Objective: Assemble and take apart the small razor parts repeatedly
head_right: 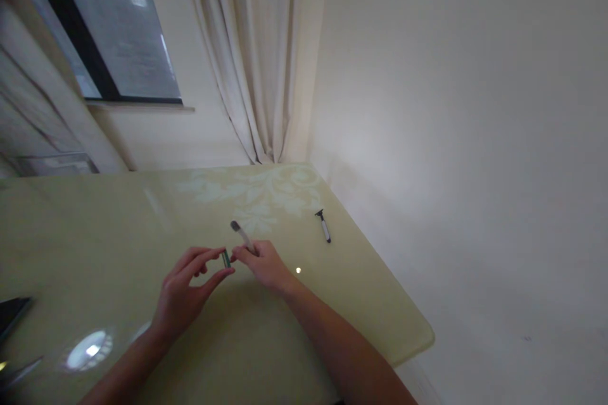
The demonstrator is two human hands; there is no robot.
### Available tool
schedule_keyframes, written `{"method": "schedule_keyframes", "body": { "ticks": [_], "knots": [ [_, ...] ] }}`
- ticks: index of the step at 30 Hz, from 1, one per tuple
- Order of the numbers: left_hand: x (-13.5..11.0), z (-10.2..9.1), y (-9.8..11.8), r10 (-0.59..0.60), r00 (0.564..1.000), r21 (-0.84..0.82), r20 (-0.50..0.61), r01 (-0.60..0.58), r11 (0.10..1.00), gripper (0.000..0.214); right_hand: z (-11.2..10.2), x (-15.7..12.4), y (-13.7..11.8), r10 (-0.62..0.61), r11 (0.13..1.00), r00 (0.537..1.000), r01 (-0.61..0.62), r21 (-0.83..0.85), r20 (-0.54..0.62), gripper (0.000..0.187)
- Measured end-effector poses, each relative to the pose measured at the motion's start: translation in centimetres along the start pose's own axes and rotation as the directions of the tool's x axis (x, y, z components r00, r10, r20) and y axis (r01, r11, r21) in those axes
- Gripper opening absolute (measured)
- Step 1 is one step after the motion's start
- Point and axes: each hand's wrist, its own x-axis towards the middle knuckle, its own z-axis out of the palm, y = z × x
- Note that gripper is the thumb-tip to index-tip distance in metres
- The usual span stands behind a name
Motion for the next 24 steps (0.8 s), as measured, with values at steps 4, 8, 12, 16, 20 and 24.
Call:
{"method": "schedule_keyframes", "body": {
  "ticks": [4, 8, 12, 16, 20, 24],
  "knots": [
    [-0.6, 0.2, 0.6, -0.003, 0.999, -0.001, 0.046, 0.003, 1.0, 0.036, -0.1, -1.3, 0.1, 0.091, 0.975, 0.995, -0.098, 0.201, 0.045, 0.037],
    [-0.9, 0.3, 1.1, -0.027, 0.996, 0.002, 0.081, 0.027, 1.0, 0.036, -0.5, -2.2, -0.1, 0.149, 0.957, 0.988, -0.156, 0.243, 0.048, 0.035],
    [-1.2, 0.2, 1.5, -0.036, 0.994, 0.002, 0.104, 0.036, 0.999, 0.036, -0.5, -2.4, -0.2, 0.156, 0.957, 0.987, -0.162, 0.239, 0.045, 0.034],
    [-1.5, 0.3, 1.5, -0.057, 0.99, -0.003, 0.131, 0.058, 0.998, 0.039, -0.3, -2.4, -0.2, 0.113, 0.971, 0.993, -0.115, 0.209, 0.024, 0.031],
    [-1.6, 0.5, 1.4, -0.088, 0.984, -0.019, 0.152, 0.092, 0.996, 0.042, -0.2, -2.5, -0.3, 0.115, 0.969, 0.993, -0.114, 0.218, 0.009, 0.031],
    [-1.5, 0.6, 1.6, -0.12, 0.98, -0.064, 0.156, 0.131, 0.989, 0.039, -0.1, -2.6, -0.2, 0.127, 0.961, 0.992, -0.125, 0.246, 0.004, 0.03]
  ]
}}
